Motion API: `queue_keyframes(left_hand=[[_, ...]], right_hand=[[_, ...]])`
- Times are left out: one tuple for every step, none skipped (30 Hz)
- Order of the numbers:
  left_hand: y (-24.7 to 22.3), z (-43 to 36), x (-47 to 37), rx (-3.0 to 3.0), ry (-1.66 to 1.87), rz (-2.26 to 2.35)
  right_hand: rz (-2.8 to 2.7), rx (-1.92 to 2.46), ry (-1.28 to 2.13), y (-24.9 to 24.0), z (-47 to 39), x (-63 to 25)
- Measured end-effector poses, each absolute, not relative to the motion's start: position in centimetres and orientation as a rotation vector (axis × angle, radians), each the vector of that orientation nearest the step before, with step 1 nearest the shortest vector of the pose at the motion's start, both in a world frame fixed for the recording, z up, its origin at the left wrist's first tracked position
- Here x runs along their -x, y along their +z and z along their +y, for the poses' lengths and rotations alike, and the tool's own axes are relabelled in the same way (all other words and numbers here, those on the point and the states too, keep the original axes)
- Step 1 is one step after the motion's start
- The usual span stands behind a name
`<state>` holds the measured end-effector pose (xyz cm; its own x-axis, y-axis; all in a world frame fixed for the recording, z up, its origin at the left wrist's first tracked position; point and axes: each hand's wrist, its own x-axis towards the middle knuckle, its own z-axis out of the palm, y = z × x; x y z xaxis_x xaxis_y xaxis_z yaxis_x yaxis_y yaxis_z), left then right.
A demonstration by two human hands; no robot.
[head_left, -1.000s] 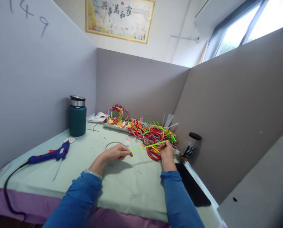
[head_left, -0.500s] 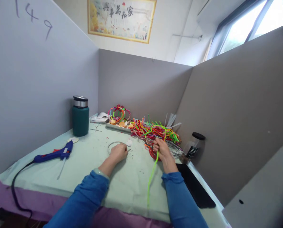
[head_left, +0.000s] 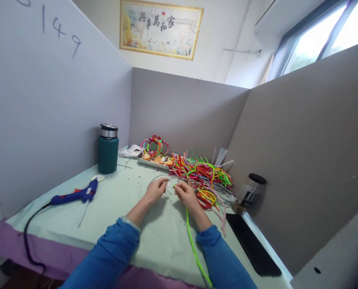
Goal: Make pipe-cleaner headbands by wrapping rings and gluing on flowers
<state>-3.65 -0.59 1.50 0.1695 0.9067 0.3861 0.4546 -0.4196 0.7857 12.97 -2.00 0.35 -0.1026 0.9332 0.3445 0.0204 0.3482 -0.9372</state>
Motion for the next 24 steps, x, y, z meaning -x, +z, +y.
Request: queue_keyframes(left_hand=[[1.5,-0.6,3.6,-1.943,1.198,1.247],[1.5,-0.6,3.5,-1.938,1.208,1.223],[1.5,-0.6,3.5,-1.934,1.216,1.202],[1.4,-0.7,3.4,-1.926,1.218,1.183],[1.3,-0.7,3.3,-1.913,1.211,1.161],[1.3,-0.7,3.1,-1.893,1.2,1.134],[1.2,-0.8,3.0,-1.863,1.191,1.102],[1.1,-0.8,2.9,-1.825,1.187,1.067],[1.1,-0.8,2.8,-1.786,1.189,1.035],[1.1,-0.8,2.7,-1.751,1.194,1.005],[1.1,-0.8,2.7,-1.723,1.198,0.981],[1.1,-0.9,2.6,-1.702,1.199,0.959],[1.2,-0.9,2.6,-1.688,1.197,0.941],[1.3,-1.0,2.6,-1.673,1.195,0.93],[1.4,-1.0,2.5,-1.654,1.195,0.924],[1.6,-1.1,2.5,-1.628,1.199,0.925],[1.7,-1.2,2.5,-1.597,1.205,0.931],[1.8,-1.2,2.6,-1.564,1.21,0.939],[1.9,-1.3,2.6,-1.534,1.213,0.949],[2.0,-1.3,2.6,-1.511,1.212,0.958],[2.2,-1.4,2.7,-1.497,1.208,0.966],[2.3,-1.4,2.8,-1.49,1.201,0.976],[2.4,-1.5,2.9,-1.488,1.192,0.985],[2.5,-1.5,3.0,-1.488,1.183,0.995]], right_hand=[[-1.459,0.921,0.966,0.3,-2.0,-12.8],[-1.458,0.923,0.939,0.2,-2.0,-12.6],[-1.453,0.927,0.913,0.1,-1.9,-12.5],[-1.446,0.931,0.888,0.0,-1.8,-12.4],[-1.439,0.934,0.867,-0.1,-1.7,-12.3],[-1.434,0.936,0.849,-0.2,-1.6,-12.2],[-1.431,0.936,0.834,-0.3,-1.6,-12.2],[-1.429,0.936,0.82,-0.4,-1.5,-12.1],[-1.428,0.937,0.807,-0.5,-1.5,-12.1],[-1.428,0.936,0.797,-0.6,-1.4,-12.1],[-1.429,0.937,0.79,-0.7,-1.4,-12.0],[-1.431,0.937,0.785,-0.8,-1.4,-12.0],[-1.434,0.937,0.783,-0.8,-1.5,-12.0],[-1.437,0.936,0.782,-0.9,-1.5,-11.9],[-1.44,0.933,0.782,-0.9,-1.5,-11.8],[-1.443,0.928,0.784,-1.0,-1.6,-11.8],[-1.447,0.923,0.788,-1.0,-1.6,-11.7],[-1.451,0.918,0.795,-0.9,-1.7,-11.6],[-1.455,0.913,0.804,-0.9,-1.8,-11.5],[-1.459,0.907,0.815,-0.8,-1.8,-11.5],[-1.463,0.902,0.825,-0.7,-1.9,-11.4],[-1.467,0.896,0.834,-0.7,-2.0,-11.4],[-1.472,0.888,0.842,-0.6,-2.0,-11.3],[-1.477,0.882,0.847,-0.6,-2.1,-11.3]])
